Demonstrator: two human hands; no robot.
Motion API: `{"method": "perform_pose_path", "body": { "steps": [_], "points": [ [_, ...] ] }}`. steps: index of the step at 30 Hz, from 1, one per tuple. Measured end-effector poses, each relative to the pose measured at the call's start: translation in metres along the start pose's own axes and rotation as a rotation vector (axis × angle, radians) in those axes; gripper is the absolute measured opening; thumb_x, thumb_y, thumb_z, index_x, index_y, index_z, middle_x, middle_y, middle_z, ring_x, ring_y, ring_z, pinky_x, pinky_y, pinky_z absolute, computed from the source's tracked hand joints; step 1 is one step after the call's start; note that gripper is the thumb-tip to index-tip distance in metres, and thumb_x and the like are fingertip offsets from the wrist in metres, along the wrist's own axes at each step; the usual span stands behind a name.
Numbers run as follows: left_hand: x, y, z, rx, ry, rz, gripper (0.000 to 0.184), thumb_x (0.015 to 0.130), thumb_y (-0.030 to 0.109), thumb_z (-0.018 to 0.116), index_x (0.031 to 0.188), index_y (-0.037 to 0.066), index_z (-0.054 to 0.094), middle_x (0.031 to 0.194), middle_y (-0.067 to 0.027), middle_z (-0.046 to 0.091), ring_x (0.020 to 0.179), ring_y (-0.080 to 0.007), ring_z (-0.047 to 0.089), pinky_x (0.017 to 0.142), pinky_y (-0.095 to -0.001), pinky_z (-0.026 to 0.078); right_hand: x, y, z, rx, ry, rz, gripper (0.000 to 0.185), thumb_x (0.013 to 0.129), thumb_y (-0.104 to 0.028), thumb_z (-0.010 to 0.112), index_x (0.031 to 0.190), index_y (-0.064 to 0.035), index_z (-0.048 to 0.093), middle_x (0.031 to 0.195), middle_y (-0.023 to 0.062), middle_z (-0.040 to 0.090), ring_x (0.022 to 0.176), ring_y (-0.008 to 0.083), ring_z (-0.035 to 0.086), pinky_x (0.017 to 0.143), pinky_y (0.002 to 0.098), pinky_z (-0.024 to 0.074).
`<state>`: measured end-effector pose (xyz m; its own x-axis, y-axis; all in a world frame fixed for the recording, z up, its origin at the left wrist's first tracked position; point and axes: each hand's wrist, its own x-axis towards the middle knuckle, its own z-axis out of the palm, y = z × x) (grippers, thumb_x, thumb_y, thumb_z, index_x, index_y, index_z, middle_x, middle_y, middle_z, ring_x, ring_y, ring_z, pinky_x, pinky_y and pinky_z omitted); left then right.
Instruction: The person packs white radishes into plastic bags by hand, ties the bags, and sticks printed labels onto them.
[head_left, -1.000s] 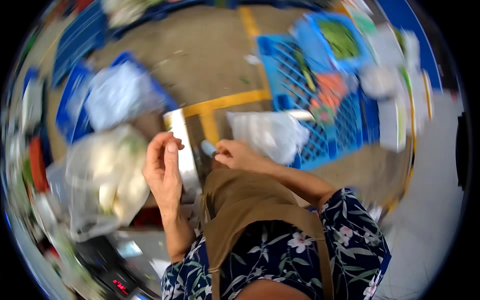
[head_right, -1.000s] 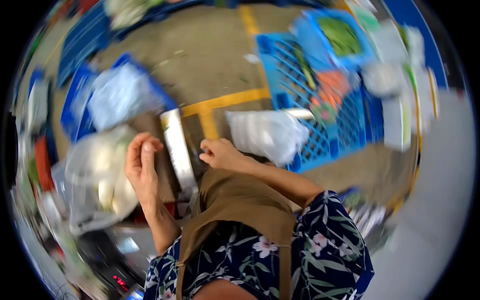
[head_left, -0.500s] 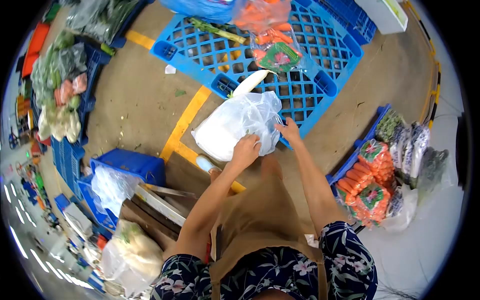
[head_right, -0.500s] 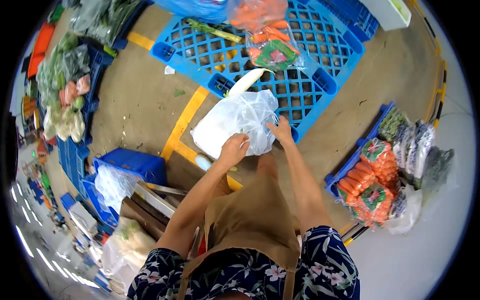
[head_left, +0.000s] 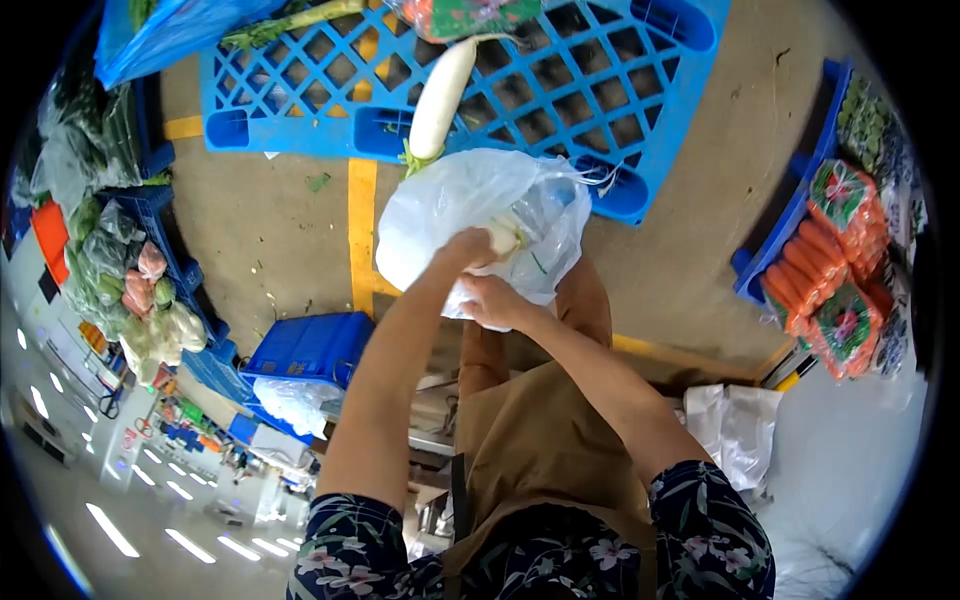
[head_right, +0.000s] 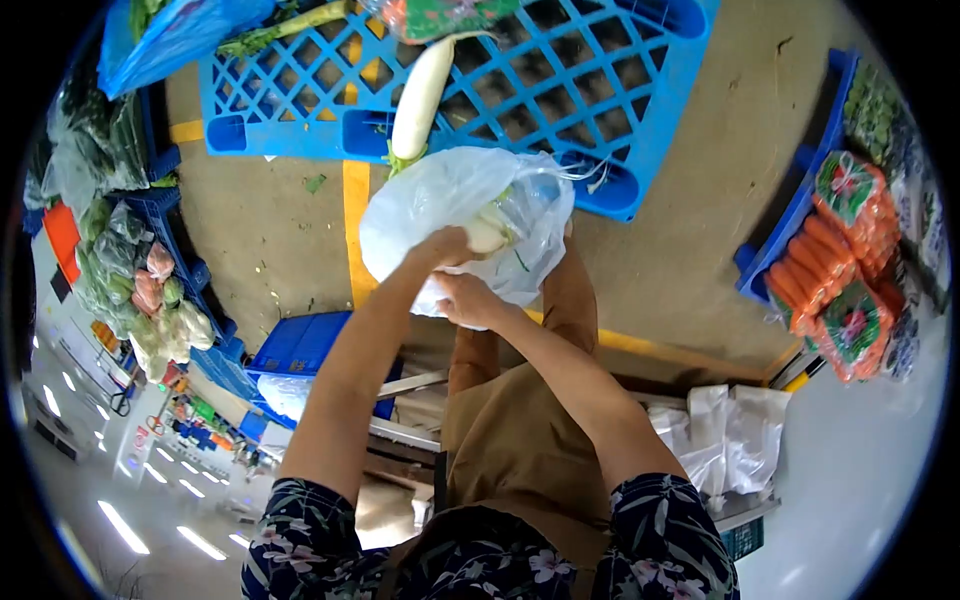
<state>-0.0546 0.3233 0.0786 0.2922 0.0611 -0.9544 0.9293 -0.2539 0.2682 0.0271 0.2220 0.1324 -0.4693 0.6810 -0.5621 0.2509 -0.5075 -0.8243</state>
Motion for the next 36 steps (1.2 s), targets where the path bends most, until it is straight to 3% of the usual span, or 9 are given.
{"method": "perform_pose_path", "body": {
  "steps": [5,8,10,14,18,20,24,27,36],
  "points": [
    [-0.02,-0.125,0.03,0.092,0.122,-0.139,0.02,0.081,0.009,0.047,0.084,0.002,0.066,0.086,-0.0185,0.066,0.083,-0.0331,0.065,0.076,-0.0433,0.05,-0.002,-0.017,-0.003,0.429,-0.143,0.121,0.051,0.085,-0.031,0.061,0.126,-0.0028,0.049,0.099,0.0115,0.061,0.086,0.0197,0.06,0.075,0.031,0.0466],
    [-0.024,-0.147,0.011,0.244,-0.007,-0.085,0.028,0.084,0.022,0.052,0.09,-0.001,0.066,0.092,-0.0235,0.064,0.089,-0.0366,0.063,0.081,-0.0426,0.048,0.033,0.014,-0.005,0.875,-0.065,0.303,0.031,0.085,-0.014,0.053,0.114,-0.003,0.058,0.093,0.008,0.063,0.075,0.0191,0.06,0.07,0.0305,0.0468],
    [-0.03,-0.119,-0.016,0.067,0.137,-0.142,0.031,0.085,0.025,0.052,0.089,-0.002,0.066,0.091,-0.0244,0.064,0.091,-0.0374,0.062,0.083,-0.0432,0.047,0.061,0.049,0.009,0.284,0.049,0.105,0.028,0.082,-0.009,0.051,0.107,-0.0013,0.06,0.092,0.0113,0.064,0.075,0.0209,0.06,0.07,0.0313,0.0476],
    [0.006,-0.106,-0.008,0.088,0.693,0.015,0.037,0.086,0.03,0.052,0.09,-0.004,0.064,0.094,-0.0261,0.063,0.093,-0.0387,0.06,0.087,-0.0444,0.044,0.103,0.084,-0.012,0.094,0.335,0.37,0.029,0.079,-0.009,0.054,0.106,0.0013,0.056,0.094,0.0193,0.062,0.085,0.0288,0.06,0.077,0.0365,0.0467],
    [0.022,-0.09,-0.007,-0.152,0.321,0.035,0.034,0.08,0.025,0.058,0.097,-0.004,0.062,0.094,-0.0259,0.063,0.09,-0.039,0.06,0.085,-0.0445,0.045,0.13,0.111,-0.08,0.104,0.63,0.395,0.034,0.076,-0.008,0.056,0.109,0.0024,0.054,0.097,0.0217,0.062,0.089,0.0301,0.059,0.079,0.0366,0.0461],
    [0.058,-0.104,0.031,-0.106,0.109,0.051,0.033,0.076,0.022,0.063,0.098,-0.002,0.062,0.095,-0.0248,0.062,0.092,-0.0384,0.059,0.085,-0.0436,0.045,0.122,0.102,-0.102,0.233,0.364,0.372,0.032,0.074,-0.01,0.058,0.103,0.0038,0.055,0.094,0.0231,0.061,0.088,0.0321,0.06,0.077,0.0388,0.046],
    [0.024,-0.09,0.063,0.14,0.2,0.062,0.041,0.068,0.018,0.071,0.102,0.001,0.057,0.106,-0.0198,0.055,0.108,-0.0364,0.051,0.092,-0.0413,0.041,0.108,0.099,-0.069,-0.019,-0.14,0.362,0.043,0.072,-0.017,0.063,0.108,0.0046,0.054,0.105,0.0241,0.058,0.094,0.0333,0.059,0.077,0.0371,0.0472],
    [0.008,-0.088,0.069,0.109,0.218,0.116,0.046,0.069,0.019,0.071,0.108,0.002,0.054,0.109,-0.0196,0.054,0.109,-0.0364,0.05,0.094,-0.0415,0.04,0.093,0.125,-0.015,-0.502,0.047,0.358,0.059,0.07,-0.025,0.068,0.119,0.0013,0.049,0.123,0.0208,0.05,0.107,0.0342,0.054,0.085,0.0376,0.0454],
    [-0.045,-0.102,0.076,-0.051,0.23,0.353,0.066,0.071,0.022,0.072,0.128,0.005,0.042,0.12,-0.0191,0.051,0.113,-0.0366,0.048,0.099,-0.0419,0.037,0.083,0.137,0.025,-0.577,0.252,0.402,0.065,0.064,-0.03,0.073,0.12,-0.0052,0.053,0.12,0.0203,0.052,0.111,0.0409,0.047,0.096,0.0498,0.0376]
  ]
}}
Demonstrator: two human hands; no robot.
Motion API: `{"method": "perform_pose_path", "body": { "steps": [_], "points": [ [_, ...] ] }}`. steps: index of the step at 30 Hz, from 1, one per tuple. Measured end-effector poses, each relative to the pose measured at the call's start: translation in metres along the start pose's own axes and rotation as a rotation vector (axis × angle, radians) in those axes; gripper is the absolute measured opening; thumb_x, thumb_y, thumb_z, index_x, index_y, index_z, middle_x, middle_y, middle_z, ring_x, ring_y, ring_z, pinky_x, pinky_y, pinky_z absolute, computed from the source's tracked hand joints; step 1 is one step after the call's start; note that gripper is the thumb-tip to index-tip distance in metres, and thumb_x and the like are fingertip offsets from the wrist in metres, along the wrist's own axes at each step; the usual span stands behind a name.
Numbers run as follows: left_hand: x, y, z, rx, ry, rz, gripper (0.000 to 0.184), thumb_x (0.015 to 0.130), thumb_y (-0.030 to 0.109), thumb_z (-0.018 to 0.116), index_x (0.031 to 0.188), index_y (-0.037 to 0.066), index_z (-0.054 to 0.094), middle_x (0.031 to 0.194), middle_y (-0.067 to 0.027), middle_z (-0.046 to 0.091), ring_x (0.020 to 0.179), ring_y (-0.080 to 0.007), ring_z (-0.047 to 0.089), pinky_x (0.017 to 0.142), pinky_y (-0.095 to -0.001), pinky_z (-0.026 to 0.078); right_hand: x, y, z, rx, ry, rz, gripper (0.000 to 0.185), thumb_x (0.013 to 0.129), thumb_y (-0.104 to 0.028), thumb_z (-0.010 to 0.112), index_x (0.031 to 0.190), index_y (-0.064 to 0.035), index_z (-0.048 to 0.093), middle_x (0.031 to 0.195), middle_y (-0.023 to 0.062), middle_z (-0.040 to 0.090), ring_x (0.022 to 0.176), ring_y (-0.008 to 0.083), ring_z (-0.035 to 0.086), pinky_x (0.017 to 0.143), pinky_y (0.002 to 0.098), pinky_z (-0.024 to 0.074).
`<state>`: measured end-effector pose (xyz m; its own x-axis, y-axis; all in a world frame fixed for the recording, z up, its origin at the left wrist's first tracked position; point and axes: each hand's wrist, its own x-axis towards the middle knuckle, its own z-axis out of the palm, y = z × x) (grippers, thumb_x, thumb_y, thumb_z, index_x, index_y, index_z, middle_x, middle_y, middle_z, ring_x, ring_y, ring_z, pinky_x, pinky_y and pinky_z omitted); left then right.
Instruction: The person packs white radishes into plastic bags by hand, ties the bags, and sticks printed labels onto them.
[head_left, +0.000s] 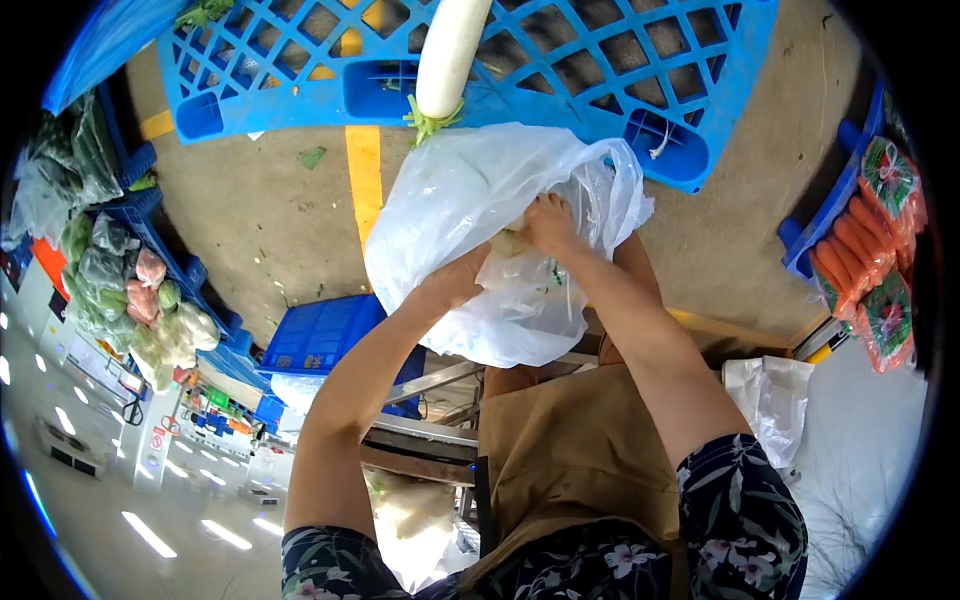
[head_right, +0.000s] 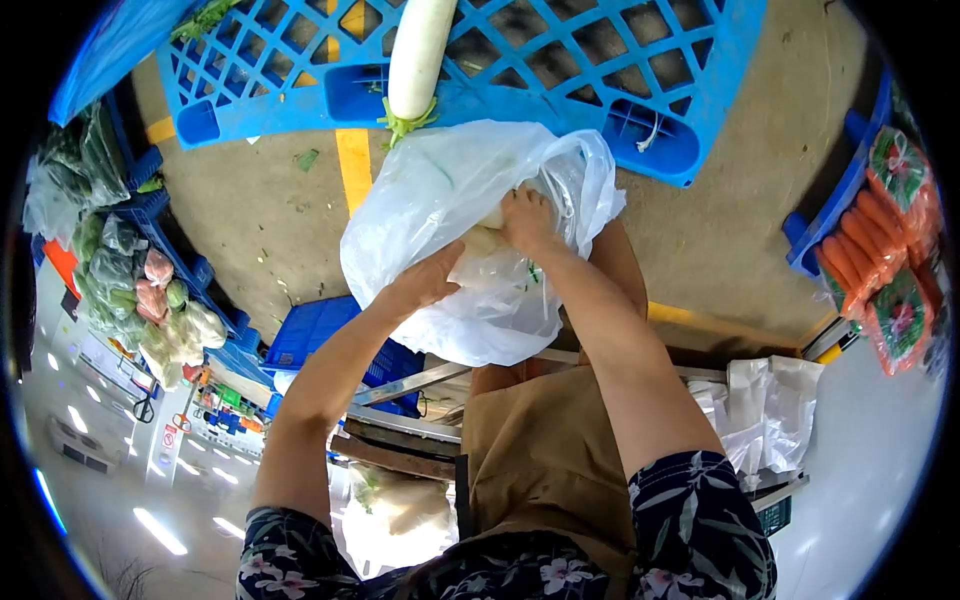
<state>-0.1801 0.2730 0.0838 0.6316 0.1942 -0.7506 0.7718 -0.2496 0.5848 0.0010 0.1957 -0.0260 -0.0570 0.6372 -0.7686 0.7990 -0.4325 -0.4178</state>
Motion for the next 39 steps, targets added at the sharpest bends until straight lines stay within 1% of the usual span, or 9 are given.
{"method": "perform_pose_path", "body": {
  "steps": [7,11,13,19,22,28,32,38,39],
  "points": [
    [-0.013,0.002,-0.026,-0.016,-0.168,-0.022,0.044,0.078,0.026,0.068,0.115,0.006,0.056,0.132,-0.0185,0.046,0.121,-0.0364,0.043,0.101,-0.0392,0.037,0.033,0.002,-0.064,0.226,-0.235,-0.299,0.046,0.062,-0.032,0.071,0.1,-0.007,0.066,0.101,0.0165,0.064,0.102,0.0316,0.057,0.088,0.0401,0.0451],
    [-0.023,-0.012,-0.029,0.072,0.018,0.152,0.034,0.08,0.027,0.067,0.108,0.009,0.061,0.126,-0.0164,0.051,0.12,-0.0355,0.045,0.097,-0.0411,0.04,0.08,-0.006,-0.076,0.581,-0.099,-0.153,0.055,0.064,-0.045,0.07,0.104,-0.0088,0.066,0.104,0.0143,0.065,0.094,0.0265,0.061,0.084,0.0361,0.0468],
    [-0.025,-0.012,-0.04,0.136,0.015,0.123,0.03,0.081,0.027,0.066,0.107,0.013,0.062,0.123,-0.0128,0.054,0.121,-0.0328,0.044,0.098,-0.0413,0.04,0.066,-0.049,-0.176,0.59,-0.413,0.076,0.058,0.064,-0.048,0.07,0.107,-0.0086,0.066,0.105,0.0134,0.065,0.094,0.0244,0.061,0.085,0.0347,0.0465],
    [-0.029,-0.021,-0.057,0.237,0.061,0.154,0.033,0.081,0.024,0.066,0.111,0.014,0.059,0.122,-0.0083,0.054,0.12,-0.0291,0.045,0.097,-0.0378,0.039,0.093,-0.053,-0.132,0.709,-0.322,0.17,0.05,0.064,-0.04,0.074,0.1,-0.006,0.067,0.1,0.0114,0.067,0.085,0.0189,0.062,0.074,0.0279,0.0489],
    [-0.021,-0.018,-0.059,0.119,0.019,0.165,0.039,0.077,0.023,0.068,0.113,0.012,0.057,0.121,-0.0081,0.053,0.117,-0.0291,0.045,0.095,-0.0384,0.039,0.065,-0.037,-0.121,1.279,-0.105,0.308,0.042,0.069,-0.034,0.074,0.099,-0.0064,0.066,0.093,0.0081,0.066,0.077,0.0162,0.06,0.068,0.0256,0.0474],
    [0.002,0.0,-0.042,0.41,-0.186,0.041,0.063,0.064,0.024,0.076,0.121,0.012,0.051,0.122,-0.0125,0.047,0.118,-0.0285,0.04,0.096,-0.0381,0.038,0.042,-0.015,-0.098,1.714,-0.11,0.411,0.048,0.074,-0.03,0.074,0.113,-0.0086,0.056,0.097,0.0035,0.058,0.08,0.0143,0.054,0.068,0.0286,0.0439],
    [-0.002,0.007,-0.035,0.634,-0.119,0.136,0.049,0.066,0.015,0.067,0.112,0.008,0.053,0.104,-0.013,0.05,0.111,-0.0296,0.044,0.097,-0.0373,0.038,0.013,-0.006,-0.078,1.808,-0.21,0.366,0.057,0.075,-0.029,0.073,0.122,-0.0082,0.048,0.109,0.0038,0.055,0.092,0.0153,0.052,0.077,0.0307,0.0423],
    [-0.037,0.0,-0.023,0.81,-0.357,0.216,0.046,0.082,0.008,0.048,0.127,0.004,0.044,0.125,-0.0142,0.047,0.123,-0.0266,0.041,0.105,-0.0386,0.034,-0.027,0.001,0.009,1.776,-0.429,0.284,0.048,0.08,-0.014,0.065,0.124,-0.0059,0.049,0.117,0.0035,0.055,0.11,0.0175,0.052,0.095,0.0321,0.0398],
    [-0.043,-0.013,-0.005,0.709,-0.227,0.17,0.044,0.086,0.01,0.043,0.13,0.004,0.042,0.131,-0.0165,0.044,0.124,-0.0283,0.042,0.106,-0.0404,0.033,-0.034,-0.005,0.007,1.479,-0.287,0.032,0.041,0.078,-0.015,0.062,0.117,-0.0028,0.055,0.116,0.0108,0.058,0.11,0.0235,0.054,0.095,0.0337,0.0405]
  ]
}}
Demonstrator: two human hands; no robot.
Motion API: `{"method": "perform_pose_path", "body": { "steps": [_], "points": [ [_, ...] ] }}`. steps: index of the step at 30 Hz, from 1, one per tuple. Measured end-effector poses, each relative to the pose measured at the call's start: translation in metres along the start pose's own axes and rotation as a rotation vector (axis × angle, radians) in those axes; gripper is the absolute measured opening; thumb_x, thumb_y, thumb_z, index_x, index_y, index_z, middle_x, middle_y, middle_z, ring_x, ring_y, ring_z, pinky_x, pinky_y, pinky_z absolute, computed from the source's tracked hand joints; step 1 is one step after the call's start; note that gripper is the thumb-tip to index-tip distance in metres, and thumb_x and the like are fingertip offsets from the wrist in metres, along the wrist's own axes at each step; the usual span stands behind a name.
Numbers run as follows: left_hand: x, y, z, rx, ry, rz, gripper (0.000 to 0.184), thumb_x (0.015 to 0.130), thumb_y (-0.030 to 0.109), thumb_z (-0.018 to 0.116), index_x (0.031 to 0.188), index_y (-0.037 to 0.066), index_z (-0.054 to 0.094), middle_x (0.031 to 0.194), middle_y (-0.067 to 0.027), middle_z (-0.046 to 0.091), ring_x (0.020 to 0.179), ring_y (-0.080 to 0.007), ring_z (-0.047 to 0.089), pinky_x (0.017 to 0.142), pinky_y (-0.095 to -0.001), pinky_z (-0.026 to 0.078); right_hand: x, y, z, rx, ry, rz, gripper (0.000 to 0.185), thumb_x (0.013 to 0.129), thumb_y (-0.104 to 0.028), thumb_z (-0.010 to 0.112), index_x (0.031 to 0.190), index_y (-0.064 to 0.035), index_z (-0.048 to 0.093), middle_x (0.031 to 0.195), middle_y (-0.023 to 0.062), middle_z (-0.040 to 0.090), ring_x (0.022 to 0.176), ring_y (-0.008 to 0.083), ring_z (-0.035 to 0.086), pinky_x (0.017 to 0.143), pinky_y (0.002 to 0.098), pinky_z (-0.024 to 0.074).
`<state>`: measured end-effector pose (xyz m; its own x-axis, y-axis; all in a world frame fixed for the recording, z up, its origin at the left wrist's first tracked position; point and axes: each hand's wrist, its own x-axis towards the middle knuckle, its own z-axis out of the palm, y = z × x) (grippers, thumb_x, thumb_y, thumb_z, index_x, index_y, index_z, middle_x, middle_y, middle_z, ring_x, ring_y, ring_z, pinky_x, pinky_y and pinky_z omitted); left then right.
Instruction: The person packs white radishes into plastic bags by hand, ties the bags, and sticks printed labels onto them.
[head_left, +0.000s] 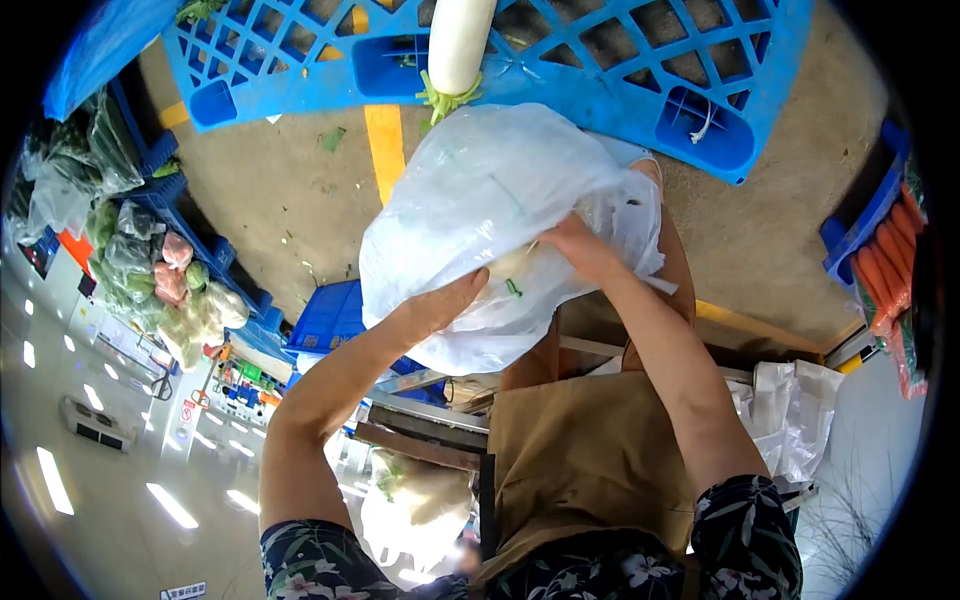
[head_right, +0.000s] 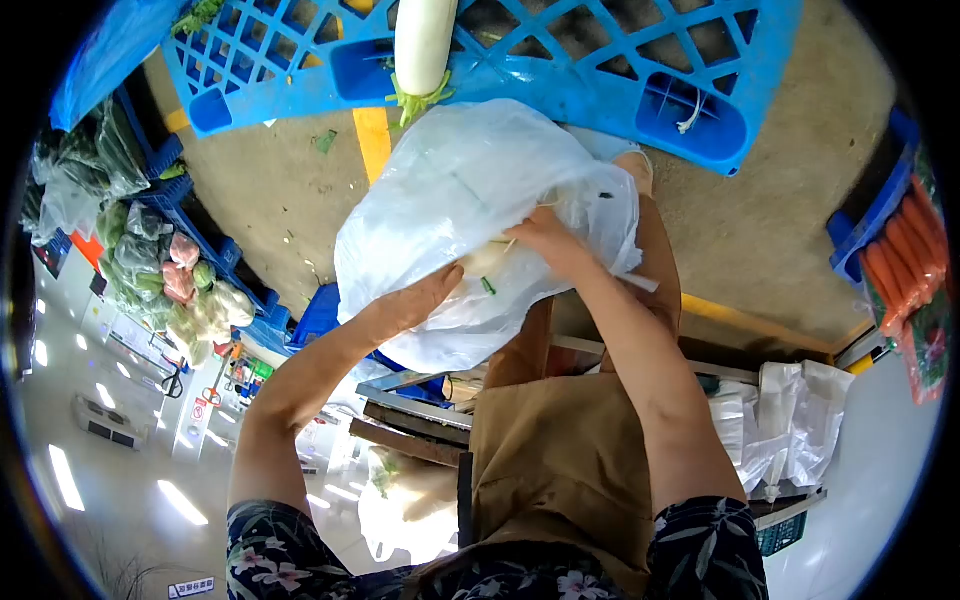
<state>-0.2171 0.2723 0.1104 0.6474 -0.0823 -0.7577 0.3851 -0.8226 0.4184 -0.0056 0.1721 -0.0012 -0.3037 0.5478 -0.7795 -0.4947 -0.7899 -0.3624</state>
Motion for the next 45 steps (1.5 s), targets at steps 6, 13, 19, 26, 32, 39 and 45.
{"method": "perform_pose_path", "body": {
  "steps": [6,13,19,26,32,39,45],
  "points": [
    [-0.004,-0.003,0.025,0.198,0.172,0.033,0.045,0.088,0.01,0.042,0.133,0.002,0.041,0.134,-0.0166,0.044,0.126,-0.0282,0.04,0.106,-0.0408,0.036,-0.011,0.034,0.024,-1.411,-0.178,0.258,0.041,0.075,-0.029,0.062,0.105,0.0003,0.059,0.1,0.0213,0.064,0.093,0.0359,0.062,0.086,0.0409,0.0457],
    [0.001,-0.024,-0.013,-0.228,-0.25,0.079,0.05,0.077,0.0,0.047,0.127,0.0,0.044,0.131,-0.0198,0.043,0.124,-0.0347,0.04,0.104,-0.038,0.035,-0.018,-0.001,0.035,-1.424,-0.316,0.313,0.045,0.07,-0.031,0.067,0.101,0.0013,0.06,0.097,0.0181,0.065,0.09,0.031,0.064,0.08,0.0397,0.0477],
    [0.004,-0.038,-0.04,-0.504,-0.4,0.103,0.069,0.06,-0.009,0.062,0.126,0.0,0.042,0.129,-0.0177,0.042,0.123,-0.0333,0.04,0.1,-0.0373,0.039,-0.001,0.055,0.049,-1.646,0.031,0.112,0.05,0.061,-0.036,0.072,0.097,-0.0017,0.064,0.105,0.017,0.061,0.104,0.0299,0.053,0.093,0.0424,0.0362],
    [-0.009,-0.029,-0.026,-0.538,-0.285,0.123,0.062,0.06,-0.01,0.062,0.118,0.0,0.045,0.121,-0.0156,0.045,0.119,-0.0337,0.043,0.096,-0.0382,0.042,-0.03,0.027,0.074,-1.485,0.099,-0.109,0.049,0.061,-0.03,0.072,0.095,0.0034,0.062,0.094,0.0166,0.061,0.1,0.0316,0.052,0.093,0.0459,0.0319],
    [-0.017,-0.03,-0.032,-0.568,-0.279,0.118,0.06,0.059,-0.01,0.061,0.116,0.0,0.045,0.119,-0.0155,0.045,0.116,-0.0335,0.044,0.094,-0.0403,0.043,-0.036,0.006,0.113,-1.307,0.036,0.018,0.054,0.062,-0.028,0.073,0.098,0.0066,0.053,0.087,0.0188,0.058,0.084,0.033,0.06,0.08,0.0448,0.0432],
    [-0.016,-0.024,-0.053,-0.664,-0.178,0.054,0.06,0.057,-0.008,0.063,0.115,0.0,0.047,0.114,-0.0159,0.048,0.114,-0.0332,0.045,0.095,-0.0401,0.042,-0.087,-0.063,0.034,-1.314,-0.047,-0.383,0.052,0.061,-0.027,0.07,0.105,-0.0056,0.054,0.096,0.0139,0.06,0.089,0.0301,0.058,0.081,0.0393,0.0432],
    [-0.008,-0.024,-0.03,-0.496,-0.262,0.12,0.061,0.058,-0.006,0.063,0.117,-0.001,0.047,0.114,-0.0179,0.049,0.116,-0.0336,0.043,0.099,-0.0377,0.038,-0.169,-0.132,-0.027,-0.799,0.206,0.007,0.039,0.067,-0.022,0.071,0.097,0.0012,0.062,0.085,0.0165,0.064,0.075,0.0276,0.063,0.067,0.036,0.0495]
  ]
}}
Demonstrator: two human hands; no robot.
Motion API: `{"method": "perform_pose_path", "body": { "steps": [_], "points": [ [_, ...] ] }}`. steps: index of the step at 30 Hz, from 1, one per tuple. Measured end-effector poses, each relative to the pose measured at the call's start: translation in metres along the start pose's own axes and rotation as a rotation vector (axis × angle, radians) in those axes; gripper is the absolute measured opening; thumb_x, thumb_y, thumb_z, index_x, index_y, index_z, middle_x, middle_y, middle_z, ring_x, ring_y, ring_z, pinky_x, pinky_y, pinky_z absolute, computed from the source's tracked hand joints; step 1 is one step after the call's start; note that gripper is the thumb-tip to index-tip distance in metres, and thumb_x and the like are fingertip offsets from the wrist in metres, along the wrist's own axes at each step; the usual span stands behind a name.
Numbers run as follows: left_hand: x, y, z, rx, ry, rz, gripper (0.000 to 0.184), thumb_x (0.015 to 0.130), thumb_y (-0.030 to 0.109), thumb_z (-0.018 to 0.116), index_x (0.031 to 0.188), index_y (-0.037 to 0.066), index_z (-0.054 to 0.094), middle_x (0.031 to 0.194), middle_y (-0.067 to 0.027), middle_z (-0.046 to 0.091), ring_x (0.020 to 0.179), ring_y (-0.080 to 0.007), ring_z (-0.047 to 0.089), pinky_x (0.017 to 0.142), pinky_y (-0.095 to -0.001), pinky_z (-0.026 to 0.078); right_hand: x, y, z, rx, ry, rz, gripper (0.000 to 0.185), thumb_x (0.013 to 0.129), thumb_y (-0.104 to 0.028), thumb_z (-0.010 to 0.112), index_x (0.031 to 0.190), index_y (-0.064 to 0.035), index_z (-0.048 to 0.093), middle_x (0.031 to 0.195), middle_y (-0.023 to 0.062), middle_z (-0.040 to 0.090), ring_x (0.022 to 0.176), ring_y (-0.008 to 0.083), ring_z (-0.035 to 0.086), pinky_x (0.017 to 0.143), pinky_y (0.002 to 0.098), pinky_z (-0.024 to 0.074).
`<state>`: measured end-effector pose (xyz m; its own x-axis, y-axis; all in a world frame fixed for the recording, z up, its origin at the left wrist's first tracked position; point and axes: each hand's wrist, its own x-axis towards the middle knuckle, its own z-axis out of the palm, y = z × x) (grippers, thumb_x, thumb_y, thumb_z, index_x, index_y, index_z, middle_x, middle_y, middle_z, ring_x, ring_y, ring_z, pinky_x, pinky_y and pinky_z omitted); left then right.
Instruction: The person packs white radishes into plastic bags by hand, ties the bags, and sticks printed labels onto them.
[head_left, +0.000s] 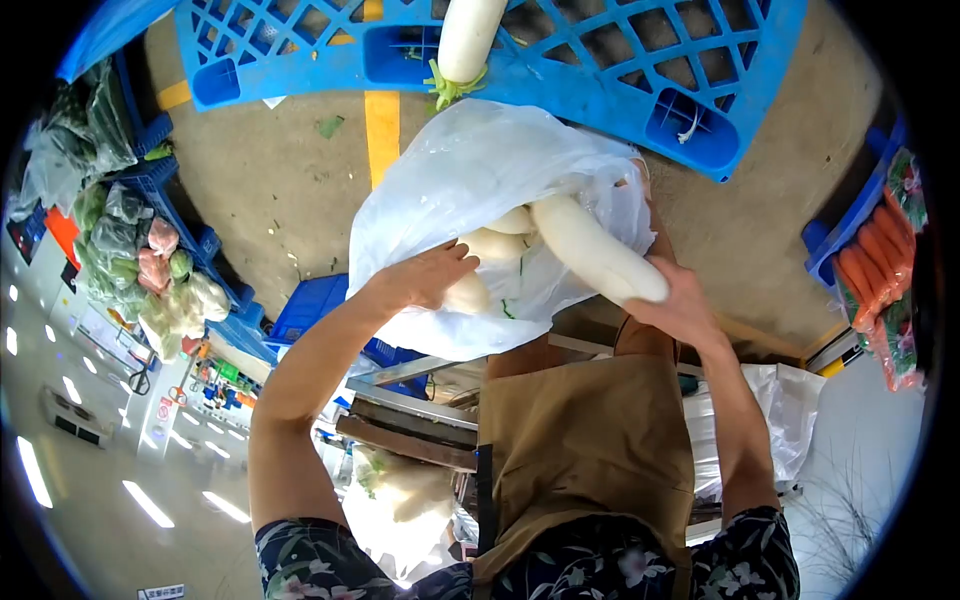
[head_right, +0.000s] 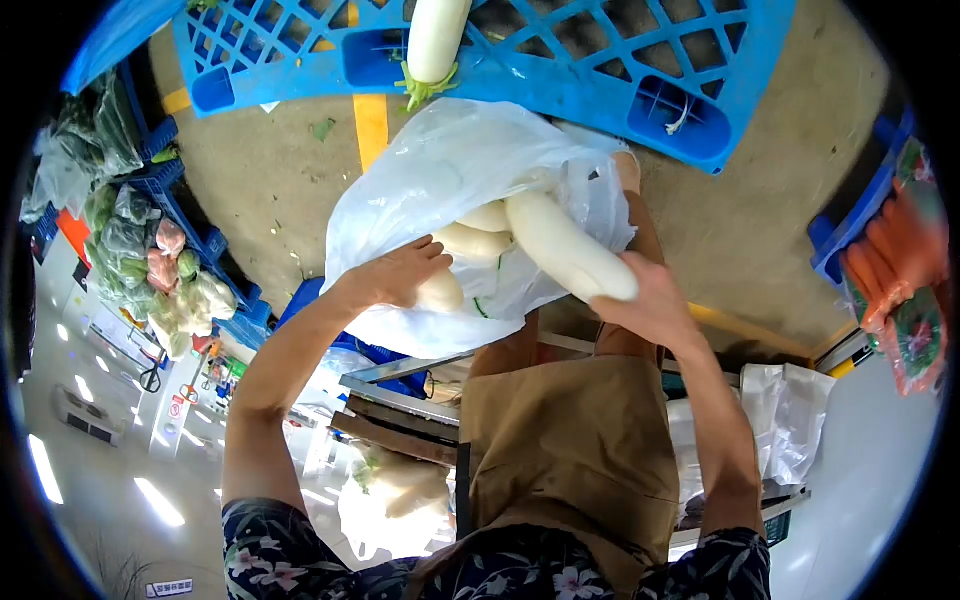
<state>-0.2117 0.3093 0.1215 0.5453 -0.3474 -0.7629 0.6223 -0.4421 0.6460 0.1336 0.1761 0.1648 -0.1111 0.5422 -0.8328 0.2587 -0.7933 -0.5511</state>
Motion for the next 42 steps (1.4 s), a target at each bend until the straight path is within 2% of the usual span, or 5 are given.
{"method": "perform_pose_path", "body": {
  "steps": [8,12,16,25,42],
  "points": [
    [0.033,-0.019,0.006,-0.387,0.288,-0.18,0.07,0.073,-0.006,0.051,0.14,0.011,0.033,0.141,-0.016,0.038,0.129,-0.0329,0.036,0.104,-0.036,0.035,-0.085,0.026,-0.069,0.611,0.083,0.576,0.046,0.07,-0.023,0.066,0.104,0.0063,0.057,0.079,0.0107,0.061,0.072,0.0178,0.06,0.059,0.0299,0.0499],
    [0.05,-0.01,0.021,-0.044,0.522,-0.256,0.074,0.078,0.005,0.058,0.143,0.022,0.026,0.138,-0.0145,0.042,0.126,-0.032,0.041,0.101,-0.0404,0.037,-0.114,0.031,-0.051,1.075,0.146,0.498,0.054,0.071,-0.032,0.067,0.107,0.0067,0.052,0.081,0.0136,0.059,0.055,0.0187,0.056,0.042,0.0266,0.0435],
    [0.034,0.016,-0.001,0.012,0.491,-0.441,0.082,0.074,0.02,0.069,0.143,0.027,0.026,0.136,-0.0153,0.042,0.126,-0.0324,0.039,0.1,-0.0553,0.03,-0.133,0.012,-0.038,1.215,0.093,0.417,0.063,0.068,-0.038,0.07,0.108,0.007,0.051,0.083,0.015,0.059,0.061,0.0221,0.058,0.052,0.0369,0.0492],
    [0.022,0.054,0.028,-0.067,0.507,-0.563,0.058,0.078,0.026,0.064,0.132,0.023,0.043,0.132,-0.0142,0.043,0.128,-0.0305,0.035,0.102,-0.0626,0.021,-0.167,-0.075,-0.047,0.79,-0.048,0.223,0.069,0.062,-0.043,0.071,0.104,0.0092,0.053,0.078,0.0143,0.059,0.055,0.0202,0.058,0.046,0.0294,0.0474],
    [-0.171,0.289,0.181,-1.172,1.47,-0.569,0.043,0.079,0.024,0.059,0.119,0.008,0.054,0.096,-0.0198,0.064,0.093,-0.037,0.06,0.082,-0.048,0.047,-0.217,-0.306,0.101,0.03,-0.876,-0.179,0.082,0.06,-0.051,0.073,0.108,0.0124,0.051,0.077,0.0161,0.062,0.05,0.0207,0.058,0.042,0.0294,0.0464]
  ]
}}
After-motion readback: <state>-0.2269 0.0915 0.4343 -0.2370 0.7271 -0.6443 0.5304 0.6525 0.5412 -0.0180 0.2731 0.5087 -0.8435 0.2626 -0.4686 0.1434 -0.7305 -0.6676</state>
